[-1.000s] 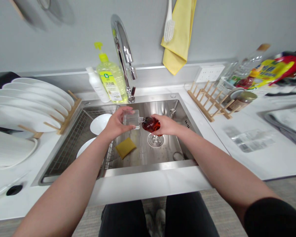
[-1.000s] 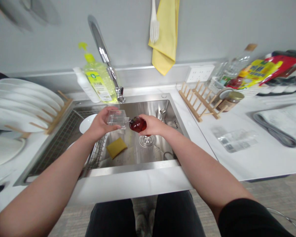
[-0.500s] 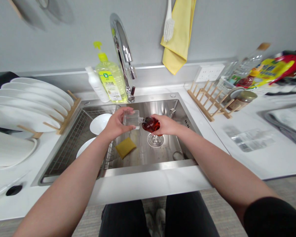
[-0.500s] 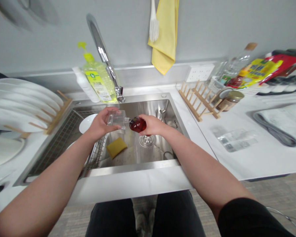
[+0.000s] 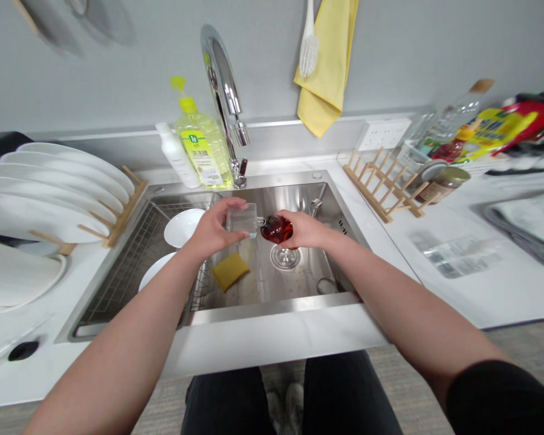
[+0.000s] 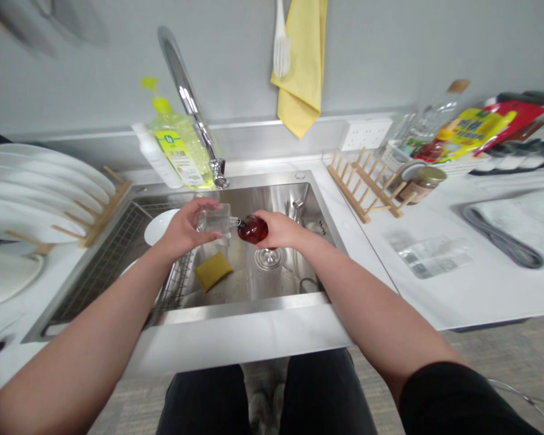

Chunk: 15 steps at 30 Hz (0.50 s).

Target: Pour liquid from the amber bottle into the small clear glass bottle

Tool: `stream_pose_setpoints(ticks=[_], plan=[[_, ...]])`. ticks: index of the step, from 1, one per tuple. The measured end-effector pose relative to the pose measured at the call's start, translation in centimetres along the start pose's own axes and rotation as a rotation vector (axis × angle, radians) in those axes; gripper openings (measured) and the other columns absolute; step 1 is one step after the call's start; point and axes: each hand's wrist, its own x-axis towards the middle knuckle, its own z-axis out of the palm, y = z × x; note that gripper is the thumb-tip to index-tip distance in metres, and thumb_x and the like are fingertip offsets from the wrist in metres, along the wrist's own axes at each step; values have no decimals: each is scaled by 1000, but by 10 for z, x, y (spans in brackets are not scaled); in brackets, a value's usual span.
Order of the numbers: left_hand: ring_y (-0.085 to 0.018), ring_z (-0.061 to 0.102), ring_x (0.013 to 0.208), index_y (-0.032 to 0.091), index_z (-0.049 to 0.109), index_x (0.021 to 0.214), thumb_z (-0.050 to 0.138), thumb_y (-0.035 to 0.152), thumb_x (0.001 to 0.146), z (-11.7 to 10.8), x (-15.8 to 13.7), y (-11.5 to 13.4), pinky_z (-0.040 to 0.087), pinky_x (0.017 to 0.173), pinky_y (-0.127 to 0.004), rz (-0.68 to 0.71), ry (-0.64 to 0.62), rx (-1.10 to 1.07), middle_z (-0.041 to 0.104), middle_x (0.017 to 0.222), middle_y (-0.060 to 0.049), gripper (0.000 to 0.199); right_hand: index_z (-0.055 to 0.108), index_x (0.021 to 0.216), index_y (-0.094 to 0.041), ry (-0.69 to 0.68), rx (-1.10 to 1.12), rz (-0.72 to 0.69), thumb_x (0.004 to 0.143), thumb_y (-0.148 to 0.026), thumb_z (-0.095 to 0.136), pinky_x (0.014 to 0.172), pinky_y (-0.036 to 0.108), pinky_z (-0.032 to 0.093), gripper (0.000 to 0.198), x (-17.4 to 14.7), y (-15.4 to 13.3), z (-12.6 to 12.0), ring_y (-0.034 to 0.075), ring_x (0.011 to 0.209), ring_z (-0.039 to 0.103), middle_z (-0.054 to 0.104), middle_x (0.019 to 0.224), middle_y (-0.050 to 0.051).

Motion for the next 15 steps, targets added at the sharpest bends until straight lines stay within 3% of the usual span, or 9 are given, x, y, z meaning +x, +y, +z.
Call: stream_pose_setpoints(ticks=[15], plan=[[-37,75,131,23,72,139,105,36,66,0,-1,4,56,122,-57,12,-27,67,79,138,-14,81,72,142,-28,-23,-30,22,69,-34,105,89,37,62,80,-1,-1,0,31,106,84,88,121,5]])
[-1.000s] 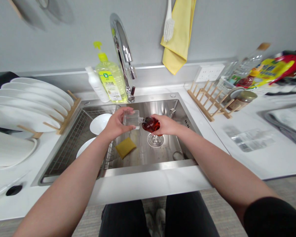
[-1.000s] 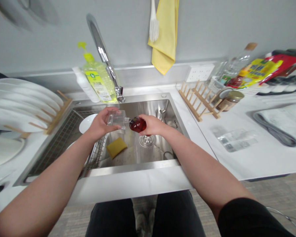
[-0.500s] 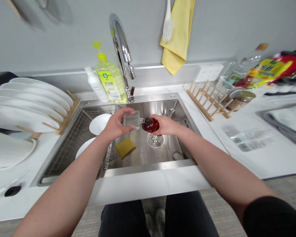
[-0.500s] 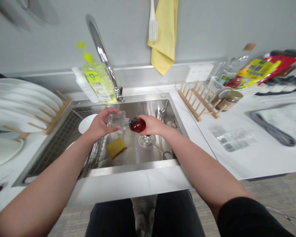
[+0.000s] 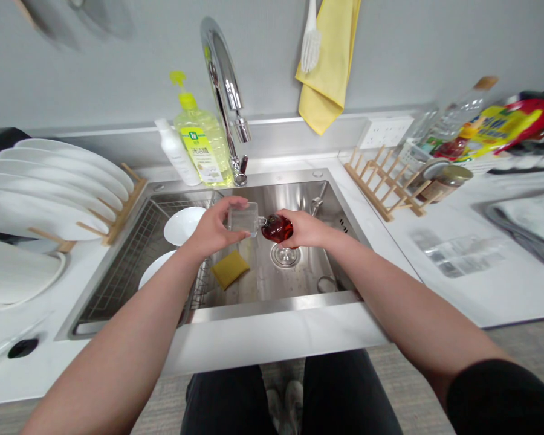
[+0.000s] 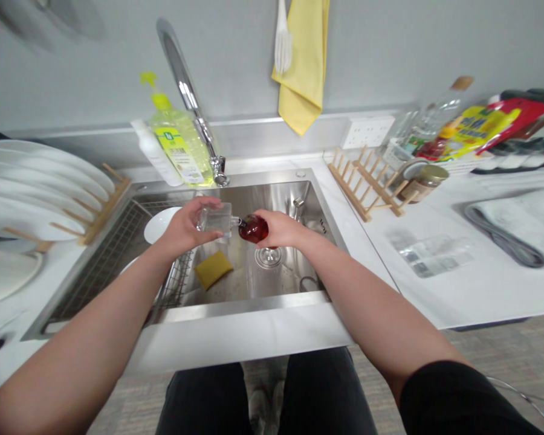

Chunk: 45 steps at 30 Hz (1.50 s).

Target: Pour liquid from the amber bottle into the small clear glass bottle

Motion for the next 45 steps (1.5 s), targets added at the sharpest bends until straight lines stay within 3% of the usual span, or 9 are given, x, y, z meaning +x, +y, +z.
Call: stream_pose_setpoints(ticks=[45], plan=[[-40,75,133,26,78,147,108,38,68,-13,-11,18,56,123,-62,-3,-15,102,81,142,-16,85,73,144,-29,-5,33,-66,68,-30,105,93,37,62,82,-4,-11,0,30,110,84,88,123,3]])
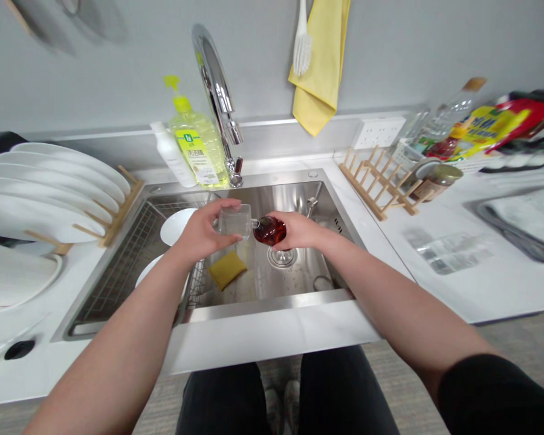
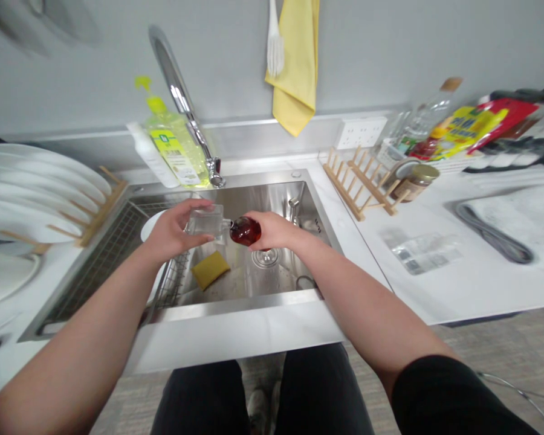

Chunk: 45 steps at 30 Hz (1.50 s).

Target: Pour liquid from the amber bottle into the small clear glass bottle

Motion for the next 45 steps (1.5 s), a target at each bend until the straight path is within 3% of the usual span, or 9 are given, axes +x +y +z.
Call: stream_pose_setpoints(ticks=[18,23,34,45], plan=[[-40,76,133,24,79,145,108,38,68,-14,1,31,57,126,-62,5,1,-23,81,139,-15,83,72,148,-32,59,33,-68,70,-34,105,102,41,61,84,-5,-17,-4,33,121,83,87,133,3],[-40,76,133,22,79,142,107,41,69,-18,3,45,55,127,-61,7,0,36,81,143,-17,81,75,143,-33,81,22,-109,72,-34,104,101,41,61,77,-5,-19,-2,32,119,83,87,130,1],[-39,78,126,21,78,141,103,48,71,-28,4,80,59,120,-59,-51,-61,199,81,143,-17,79,77,144,-33,130,38,-148,69,-37,106,102,46,63,80,-7,-22,2,35,119,84,88,132,3],[-39,76,131,21,77,141,103,45,74,-34,7,94,59,117,-56,-21,-73,227,81,144,-18,76,78,143,-33,154,53,-158,71,-38,106,102,46,63,78,-10,-31,1,37,123,83,88,133,4]])
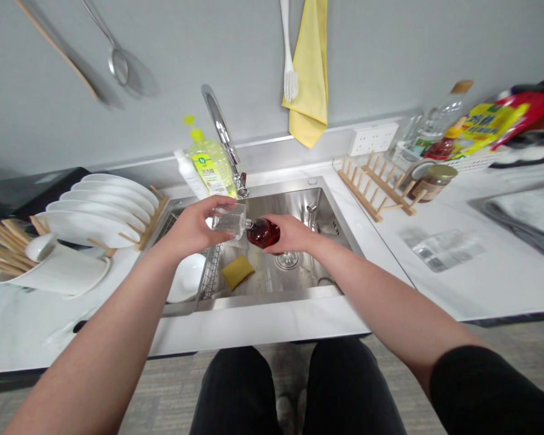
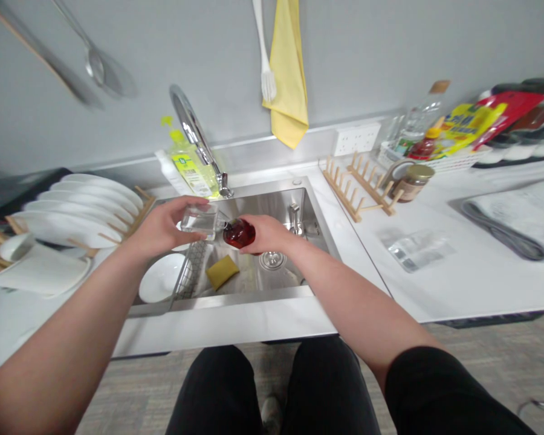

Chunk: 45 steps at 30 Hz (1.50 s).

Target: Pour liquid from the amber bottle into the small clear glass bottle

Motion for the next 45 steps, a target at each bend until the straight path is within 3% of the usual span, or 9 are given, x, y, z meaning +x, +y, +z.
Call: stream_pose_setpoints(ticks=[21,45], plan=[[-36,78,122,26,78,141,101,44,74,-23,7,35,60,114,-55,11,-84,115,82,136,-12,73,75,145,-33,63,-81,-69,73,-47,103,101,48,63,78,-3,-12,0,38,124,83,87,134,5],[-37,79,126,25,82,139,98,45,70,-45,23,83,59,116,-49,74,-151,283,84,139,-12,74,69,152,-33,173,-75,-63,75,-55,101,116,56,63,86,-8,-29,3,42,135,80,83,144,7]])
